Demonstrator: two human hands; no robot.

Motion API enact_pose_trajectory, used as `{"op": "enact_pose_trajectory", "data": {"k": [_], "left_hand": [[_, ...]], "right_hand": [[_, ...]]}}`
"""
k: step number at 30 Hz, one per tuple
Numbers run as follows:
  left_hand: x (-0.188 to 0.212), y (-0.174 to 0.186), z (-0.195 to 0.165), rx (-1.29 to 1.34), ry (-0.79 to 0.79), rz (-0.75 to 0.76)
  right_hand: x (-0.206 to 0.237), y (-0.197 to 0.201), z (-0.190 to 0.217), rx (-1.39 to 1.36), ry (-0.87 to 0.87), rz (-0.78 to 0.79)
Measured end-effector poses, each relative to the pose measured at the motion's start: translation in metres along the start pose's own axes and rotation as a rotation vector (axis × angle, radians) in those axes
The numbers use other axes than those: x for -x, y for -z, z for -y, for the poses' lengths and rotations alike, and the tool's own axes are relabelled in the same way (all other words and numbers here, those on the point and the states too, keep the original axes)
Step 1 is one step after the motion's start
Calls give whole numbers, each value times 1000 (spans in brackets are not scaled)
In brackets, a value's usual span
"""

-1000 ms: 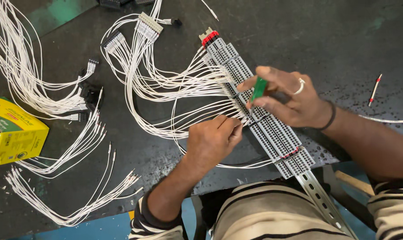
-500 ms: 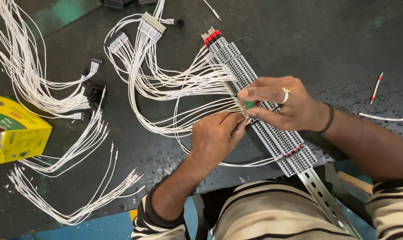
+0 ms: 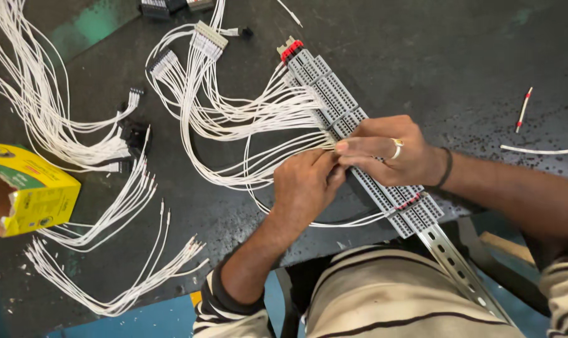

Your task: The person inserts stripped white wire ends into terminal blocks mounted on a DIN rail, using a green-handled screwdriver to tighten the terminals. They lift and reposition the wire bundle, separate individual wires, and continue seating and securing wires one at a time along the rail.

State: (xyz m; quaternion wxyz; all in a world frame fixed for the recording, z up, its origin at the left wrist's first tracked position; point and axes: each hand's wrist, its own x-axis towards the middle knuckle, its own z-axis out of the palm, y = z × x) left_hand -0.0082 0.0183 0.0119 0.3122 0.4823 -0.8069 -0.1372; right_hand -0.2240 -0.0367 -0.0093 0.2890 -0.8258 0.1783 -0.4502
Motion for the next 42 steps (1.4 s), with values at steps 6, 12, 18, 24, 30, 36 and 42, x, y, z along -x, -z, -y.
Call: {"op": "enact_pose_trajectory", "data": {"k": [6,12,18,24,30,36,42], "left_hand": [[5,13,-9,-168,-18,68],[9,2,-28,-369,116,304],[21,-10,-35,-753,202,538],[26,-13,-31,-775,209,529],[26,-14,-28,-725,236,546],[25,-11,-29,-718,231,550],[24,-9,-30,-685,242,563]], "right_hand": [[-15,24,10,-194,-162,-417],[-9,3,-26,-165,-183,-428],[-4,3,-18,-293,-150,-306],[-7,0,-15,-286,-133,-168],[-6,-7,-22,-255,-107,-136],[-6,-6,-18,-308,-112,-151],[-7,-6,-18,-239,-155,-108]]}}
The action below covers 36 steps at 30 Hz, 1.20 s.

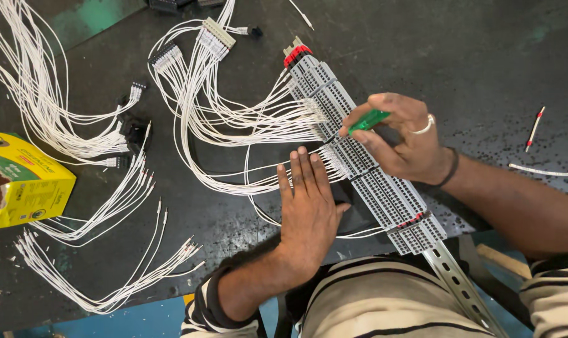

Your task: The person inserts stripped white wire ends into terminal blocks mounted on a DIN rail, using a green-handled screwdriver to tighten the terminals. They lift and reposition the wire bundle, separate individual wires, and continue seating and securing wires one at a time along the rail.

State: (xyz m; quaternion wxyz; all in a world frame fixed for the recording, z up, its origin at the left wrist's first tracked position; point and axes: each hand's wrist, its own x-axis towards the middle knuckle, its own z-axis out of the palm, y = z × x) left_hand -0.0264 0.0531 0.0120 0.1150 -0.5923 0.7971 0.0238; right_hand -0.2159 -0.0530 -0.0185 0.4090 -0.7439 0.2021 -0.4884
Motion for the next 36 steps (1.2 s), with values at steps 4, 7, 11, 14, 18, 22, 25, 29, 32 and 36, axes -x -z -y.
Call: {"op": "enact_pose_trajectory", "data": {"k": [4,7,11,14,18,22,25,29,32,36], "left_hand": [[0,1,1,1,-13,9],[1,1,0,20,1,3],[0,2,0,32,6,-10],[0,2,0,36,1,-13],[0,3,0,55,-2,0],[0,3,0,52,-4,6],[-1,3,1,51,-6,1],[-1,3,1,58,1,1],[-1,2,1,56,-14,8],[0,1,1,55,-17,14]], "right_hand": [[-3,4,0,-22,47,1],[-3,7,3,-71,42,-19],[-2,3,4,-22,-1,7],[-2,1,3,-8,4,16],[-1,5,4,-41,45,-3],[-1,4,5,-40,28,-6],[-2,2,5,12,20,32],[-2,4,7,-29,8,26],[-4,7,8,-58,38,14],[-6,4,7,-16,31,47]]}}
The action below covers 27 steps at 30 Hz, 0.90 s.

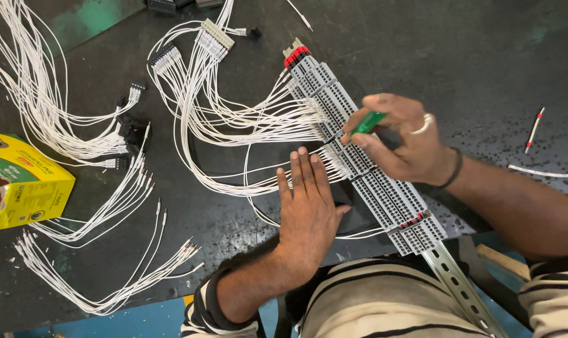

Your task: The person inserts stripped white wire ends into terminal blocks mounted on a DIN rail, using a green-handled screwdriver to tighten the terminals. They lift and reposition the wire bundle, separate individual wires, and continue seating and securing wires one at a time along the rail.

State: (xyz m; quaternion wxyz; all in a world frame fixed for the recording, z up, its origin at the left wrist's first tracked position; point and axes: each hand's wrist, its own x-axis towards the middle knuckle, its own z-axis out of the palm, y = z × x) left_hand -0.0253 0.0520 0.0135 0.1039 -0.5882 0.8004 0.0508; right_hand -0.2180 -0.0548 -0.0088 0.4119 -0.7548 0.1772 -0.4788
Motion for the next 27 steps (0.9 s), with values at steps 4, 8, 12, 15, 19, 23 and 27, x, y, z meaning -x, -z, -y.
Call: {"op": "enact_pose_trajectory", "data": {"k": [4,8,12,15,19,23,27], "left_hand": [[-1,-1,0,8,4,-18],[0,-1,0,25,7,-15],[-1,-1,-1,25,9,-13],[-1,0,-1,33,11,-21],[0,1,-1,25,4,-17],[0,1,0,23,-6,-14],[-1,1,0,14,-12,-8]], "right_hand": [[1,-1,2,42,-8,-16],[2,1,5,28,1,-24],[0,-1,5,68,16,-18],[0,-2,5,76,19,-7],[2,1,7,42,-10,-15],[2,1,6,29,-1,-16],[1,-2,5,74,8,-5]]}}
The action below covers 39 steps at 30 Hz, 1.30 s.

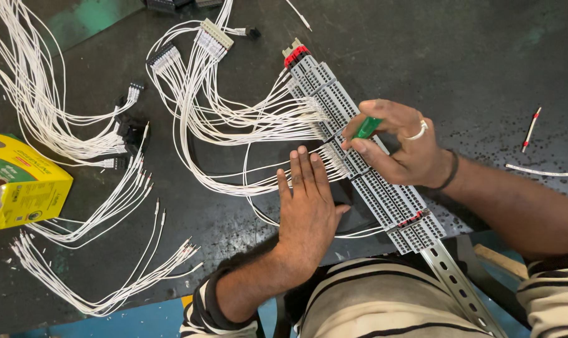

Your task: The person inserts stripped white wire ends into terminal blocks mounted on a DIN rail, using a green-handled screwdriver to tighten the terminals. They lift and reposition the wire bundle, separate individual wires, and continue seating and securing wires one at a time along the rail.

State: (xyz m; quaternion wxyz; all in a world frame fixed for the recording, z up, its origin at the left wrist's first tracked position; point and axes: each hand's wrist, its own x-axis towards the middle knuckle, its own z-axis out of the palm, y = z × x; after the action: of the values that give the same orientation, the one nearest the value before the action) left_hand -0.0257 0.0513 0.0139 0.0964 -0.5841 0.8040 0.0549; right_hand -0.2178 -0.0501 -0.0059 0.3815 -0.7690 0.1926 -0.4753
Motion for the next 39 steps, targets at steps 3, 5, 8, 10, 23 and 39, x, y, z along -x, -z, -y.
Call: {"op": "enact_pose_trajectory", "data": {"k": [3,5,8,10,23,39], "left_hand": [[0,0,0,-10,-3,3],[1,-1,0,-14,-6,-7],[1,0,0,-29,-9,-17],[1,0,0,-35,-10,-17],[0,3,0,-46,-7,-1],[-1,7,0,-67,-30,43]], "right_hand": [[0,1,0,-9,21,-7],[1,2,1,-55,15,-20],[0,5,1,-80,14,-28],[0,5,0,-61,14,-20],[1,3,6,-11,14,-34],[3,6,0,-108,75,4]]}}
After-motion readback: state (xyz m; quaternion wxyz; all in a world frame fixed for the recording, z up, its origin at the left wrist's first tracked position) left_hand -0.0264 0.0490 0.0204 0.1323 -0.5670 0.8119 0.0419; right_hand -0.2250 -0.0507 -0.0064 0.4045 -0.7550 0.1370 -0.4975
